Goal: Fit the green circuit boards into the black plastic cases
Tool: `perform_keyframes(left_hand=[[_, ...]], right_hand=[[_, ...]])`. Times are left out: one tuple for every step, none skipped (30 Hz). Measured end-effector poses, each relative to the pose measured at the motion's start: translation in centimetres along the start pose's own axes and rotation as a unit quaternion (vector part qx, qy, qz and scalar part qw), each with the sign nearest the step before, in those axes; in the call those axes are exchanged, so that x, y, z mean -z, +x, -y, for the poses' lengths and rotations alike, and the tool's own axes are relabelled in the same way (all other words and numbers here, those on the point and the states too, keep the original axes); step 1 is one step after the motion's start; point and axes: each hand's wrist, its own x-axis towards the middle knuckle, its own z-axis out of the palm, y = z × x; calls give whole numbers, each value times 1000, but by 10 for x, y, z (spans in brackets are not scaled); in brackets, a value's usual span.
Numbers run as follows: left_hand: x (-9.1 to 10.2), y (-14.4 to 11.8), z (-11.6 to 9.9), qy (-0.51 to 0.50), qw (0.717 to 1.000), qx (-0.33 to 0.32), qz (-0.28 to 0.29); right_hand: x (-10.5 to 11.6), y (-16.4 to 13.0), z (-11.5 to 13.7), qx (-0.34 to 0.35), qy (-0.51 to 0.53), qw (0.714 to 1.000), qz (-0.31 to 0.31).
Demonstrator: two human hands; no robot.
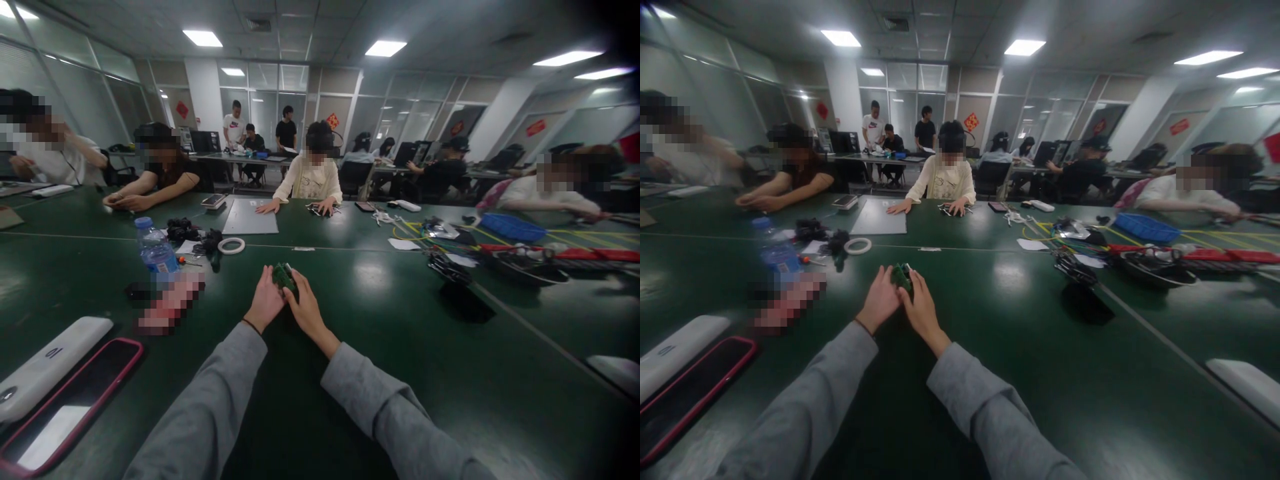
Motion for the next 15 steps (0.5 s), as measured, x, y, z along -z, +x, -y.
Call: perform_keyframes(left_hand=[[-7, -1, -1, 4, 1000, 1, 5], [-13, -3, 0, 9, 1000, 2, 10], [-18, -4, 1, 20, 1000, 6, 19], [-23, -5, 3, 52, 998, 10, 32], [-27, -6, 5, 80, 995, 17, 49], [-30, -7, 7, 111, 991, 24, 68], [-31, -8, 8, 141, 986, 32, 88], [-32, -9, 9, 166, 979, 42, 110], [-31, -11, 9, 186, 972, 52, 130], [-28, -12, 9, 201, 966, 63, 148], [-25, -13, 8, 208, 962, 73, 161], [-19, -13, 7, 209, 960, 83, 170], [-12, -13, 5, 205, 960, 91, 170], [-5, -13, 4, 197, 962, 98, 163], [4, -12, 3, 188, 965, 103, 151]], right_hand=[[2, 2, -6, -25, 47, 998, -16], [3, 4, -12, -56, 94, 993, -31], [4, 6, -17, -94, 141, 984, -45], [6, 8, -21, -136, 190, 971, -58], [7, 10, -25, -180, 243, 951, -68], [9, 12, -29, -225, 303, 923, -74], [11, 13, -32, -264, 363, 891, -75], [15, 14, -36, -297, 413, 858, -73], [21, 15, -40, -325, 454, 827, -66], [29, 15, -43, -350, 482, 801, -55], [40, 15, -48, -372, 498, 782, -46], [53, 14, -53, -391, 502, 771, -41], [69, 12, -58, -408, 495, 766, -40], [88, 11, -64, -424, 481, 766, -45], [110, 10, -71, -434, 457, 774, -54]])
